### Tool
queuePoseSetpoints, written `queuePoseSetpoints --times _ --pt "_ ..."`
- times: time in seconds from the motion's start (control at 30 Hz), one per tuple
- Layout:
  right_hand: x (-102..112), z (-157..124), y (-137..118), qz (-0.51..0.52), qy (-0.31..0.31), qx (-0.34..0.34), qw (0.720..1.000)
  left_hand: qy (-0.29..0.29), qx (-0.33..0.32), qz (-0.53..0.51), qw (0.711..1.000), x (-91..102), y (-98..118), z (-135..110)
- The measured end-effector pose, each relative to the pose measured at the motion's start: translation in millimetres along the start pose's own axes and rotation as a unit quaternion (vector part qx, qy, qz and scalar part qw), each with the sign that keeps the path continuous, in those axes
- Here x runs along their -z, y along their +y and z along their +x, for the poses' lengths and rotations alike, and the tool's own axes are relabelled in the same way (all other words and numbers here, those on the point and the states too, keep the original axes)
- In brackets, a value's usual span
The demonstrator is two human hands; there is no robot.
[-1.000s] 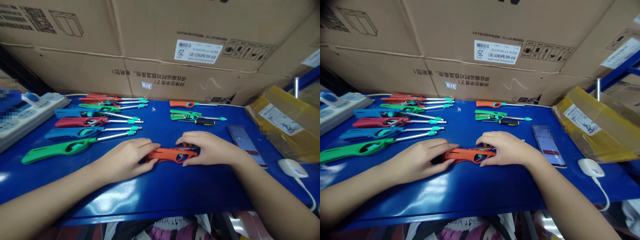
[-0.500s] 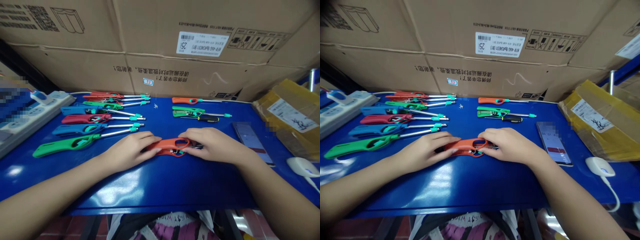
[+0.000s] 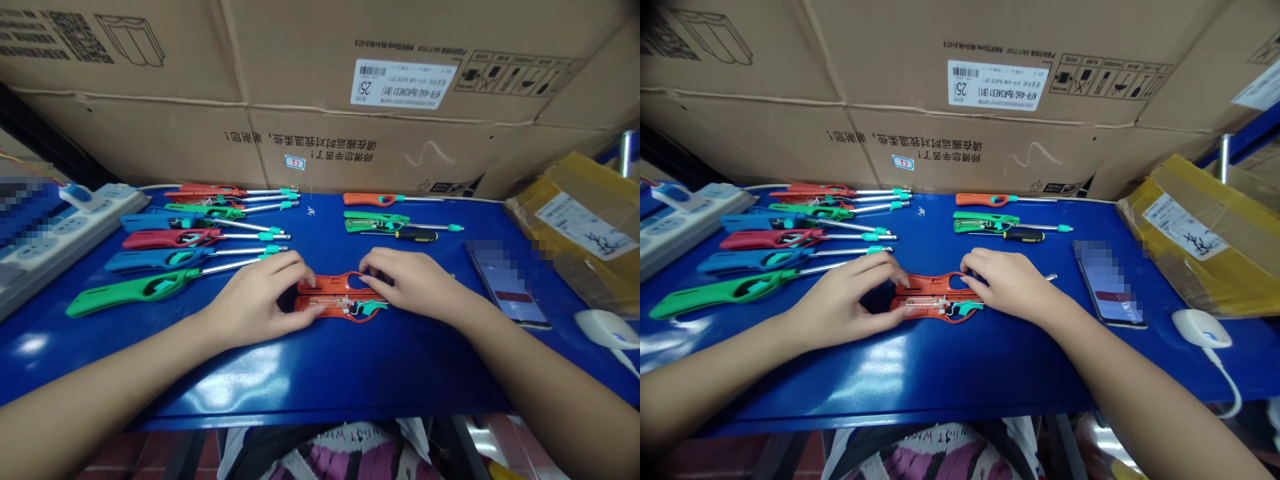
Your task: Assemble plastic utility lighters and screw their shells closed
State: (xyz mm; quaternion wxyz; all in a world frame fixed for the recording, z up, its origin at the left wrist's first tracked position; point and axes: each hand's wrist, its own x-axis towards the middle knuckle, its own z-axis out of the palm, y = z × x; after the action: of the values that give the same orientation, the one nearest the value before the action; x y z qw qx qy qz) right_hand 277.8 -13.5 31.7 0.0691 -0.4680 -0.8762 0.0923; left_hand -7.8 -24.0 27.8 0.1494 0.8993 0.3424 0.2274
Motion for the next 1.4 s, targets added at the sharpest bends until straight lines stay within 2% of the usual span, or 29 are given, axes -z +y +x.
queuePoseSetpoints --times 0.1,0.2,0.27,0.33,0.43,0.5,0.57,0.63,0.77,0.9,1.0,1.2,1.27,1.4 --pt "0.0 0.0 4.4 -0.018 0.021 -0.034 0.999 -0.035 -0.014 0.017 0.999 -1.7 3.5 -2.7" --pt "5.1 -0.1 12.2 -0.025 0.086 -0.062 0.994 -0.063 -0.007 0.015 0.998 -4.9 1.4 -3.5" --pt "10.3 -0.7 15.4 0.019 0.131 -0.076 0.988 -0.075 0.012 0.007 0.997 -6.4 -2.5 -2.6" --pt "15.4 -2.3 14.6 0.084 0.144 -0.052 0.985 -0.073 0.035 0.008 0.997 -7.5 -6.9 -0.9" --pt "19.5 -6.0 5.9 0.145 0.060 0.042 0.987 -0.060 0.054 0.007 0.997 -8.9 -11.7 1.6" --pt "19.1 -8.2 -1.6 0.129 -0.012 0.087 0.988 -0.051 0.064 -0.001 0.997 -9.7 -12.8 2.7" --pt "17.1 -9.2 -7.1 0.083 -0.053 0.106 0.990 -0.043 0.075 -0.004 0.996 -10.2 -12.9 3.0" --pt "15.7 -9.1 -8.5 0.050 -0.055 0.102 0.992 -0.038 0.077 -0.006 0.996 -10.3 -12.5 2.7" --pt "17.5 -8.3 -0.9 0.017 0.013 0.035 0.999 -0.032 0.062 -0.017 0.997 -10.9 -12.5 1.4" --pt "19.2 -8.9 8.7 -0.020 -0.027 -0.007 0.999 -0.027 0.056 -0.023 0.998 -11.9 -12.3 1.5" --pt "19.2 -9.0 10.6 -0.008 -0.036 -0.002 0.999 -0.009 0.047 -0.033 0.998 -11.4 -11.4 2.8" --pt "28.8 -11.4 8.2 0.038 0.010 0.008 0.999 0.049 0.058 -0.039 0.996 -7.3 -8.8 3.2" --pt "32.6 -12.8 7.9 0.053 -0.002 0.022 0.998 0.054 0.054 -0.040 0.996 -6.6 -7.7 2.0" --pt "35.8 -14.8 7.0 0.079 -0.069 0.046 0.993 0.028 0.019 -0.045 0.998 -7.6 -6.1 -1.7"
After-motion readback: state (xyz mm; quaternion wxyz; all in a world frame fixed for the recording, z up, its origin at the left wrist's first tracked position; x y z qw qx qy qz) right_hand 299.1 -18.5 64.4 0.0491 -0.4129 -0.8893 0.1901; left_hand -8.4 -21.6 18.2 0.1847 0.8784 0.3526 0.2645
